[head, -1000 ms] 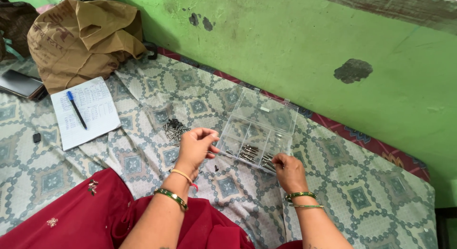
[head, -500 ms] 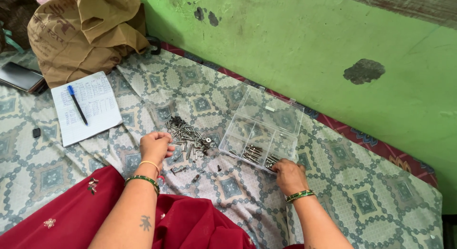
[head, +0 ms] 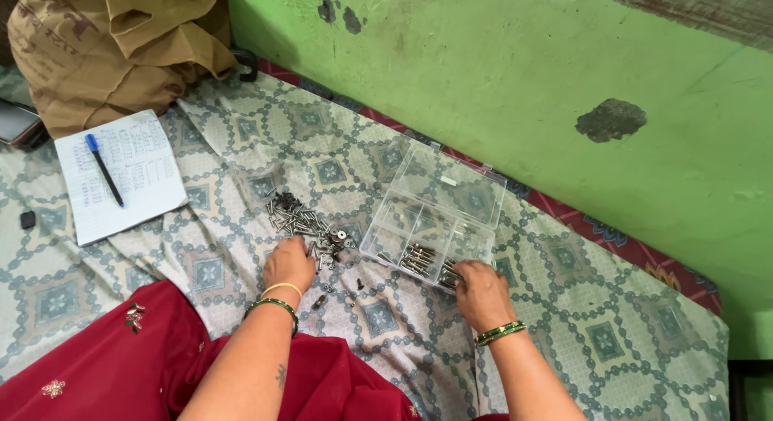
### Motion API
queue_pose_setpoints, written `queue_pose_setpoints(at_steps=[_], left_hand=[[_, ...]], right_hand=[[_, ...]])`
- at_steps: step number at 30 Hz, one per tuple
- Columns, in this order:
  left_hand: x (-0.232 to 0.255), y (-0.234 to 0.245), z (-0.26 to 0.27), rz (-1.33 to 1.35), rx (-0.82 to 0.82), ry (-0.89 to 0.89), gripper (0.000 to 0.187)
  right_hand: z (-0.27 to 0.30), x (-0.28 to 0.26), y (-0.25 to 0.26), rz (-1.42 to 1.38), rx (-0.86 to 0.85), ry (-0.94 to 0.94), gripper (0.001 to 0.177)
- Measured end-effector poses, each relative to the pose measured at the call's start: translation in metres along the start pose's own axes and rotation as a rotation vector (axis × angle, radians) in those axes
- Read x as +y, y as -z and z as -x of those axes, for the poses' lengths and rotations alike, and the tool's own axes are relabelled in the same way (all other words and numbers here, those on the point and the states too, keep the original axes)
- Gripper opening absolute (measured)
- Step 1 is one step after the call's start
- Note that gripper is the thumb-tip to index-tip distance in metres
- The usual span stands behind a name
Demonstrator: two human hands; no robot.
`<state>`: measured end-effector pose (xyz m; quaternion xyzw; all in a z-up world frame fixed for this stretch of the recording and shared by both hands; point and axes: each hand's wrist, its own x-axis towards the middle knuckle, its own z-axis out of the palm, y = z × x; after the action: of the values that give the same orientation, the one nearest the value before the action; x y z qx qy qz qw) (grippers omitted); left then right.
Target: The person sits on a patterned bedsheet and repeatedly picks up small metal pins and cylindrical components from a pile. They insert the pins into the components by hand and place the assembled units into a clear plastic compartmentalized box.
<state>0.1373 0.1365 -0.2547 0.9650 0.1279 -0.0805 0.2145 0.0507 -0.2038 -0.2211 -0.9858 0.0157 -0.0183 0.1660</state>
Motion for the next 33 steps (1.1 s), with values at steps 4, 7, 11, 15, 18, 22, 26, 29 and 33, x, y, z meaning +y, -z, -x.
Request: queue_pose_setpoints(at_steps=[4,7,11,15,18,22,26,29,33], left_hand=[[0.003,0.002,-0.001,0.048,-0.112,0.08,0.024],[0.005,0.007,-0.003,0.025,-0.168,0.063,0.031],[0.019,0.013,-0.006,0.483,-0.255,0.137,0.021],[0.059,0.024,0.0,0.964,-0.532,-0.061,0.011],[0.105,0.043,0.017,0.878,-0.672,-0.337,0.01],[0.158,0.069,0.055,0.877,-0.823,-0.546,0.012],[0.186,0.105,0.093,0.72,-0.677,-0.662,0.012],[0.192,0.133,0.115,0.61,-0.596,-0.719,0.01],[0.199,0.167,0.132,0.407,-0.447,-0.85,0.01]], right_hand=[[-0.001,-0.002,0.011,-0.131,0.055,0.041,0.029],[0.0,-0.009,0.019,-0.176,0.135,0.118,0.03],[0.005,-0.024,0.039,-0.287,0.144,0.107,0.026],[0.01,-0.043,0.056,-0.533,0.062,-0.111,0.029],[0.013,-0.054,0.065,-0.894,-0.022,-0.163,0.025],[0.02,-0.067,0.081,-1.231,0.057,-0.11,0.024],[0.03,-0.072,0.093,-1.372,0.228,-0.035,0.02],[0.034,-0.076,0.101,-1.417,0.279,0.049,0.018],[0.044,-0.087,0.107,-1.299,0.293,0.051,0.019]])
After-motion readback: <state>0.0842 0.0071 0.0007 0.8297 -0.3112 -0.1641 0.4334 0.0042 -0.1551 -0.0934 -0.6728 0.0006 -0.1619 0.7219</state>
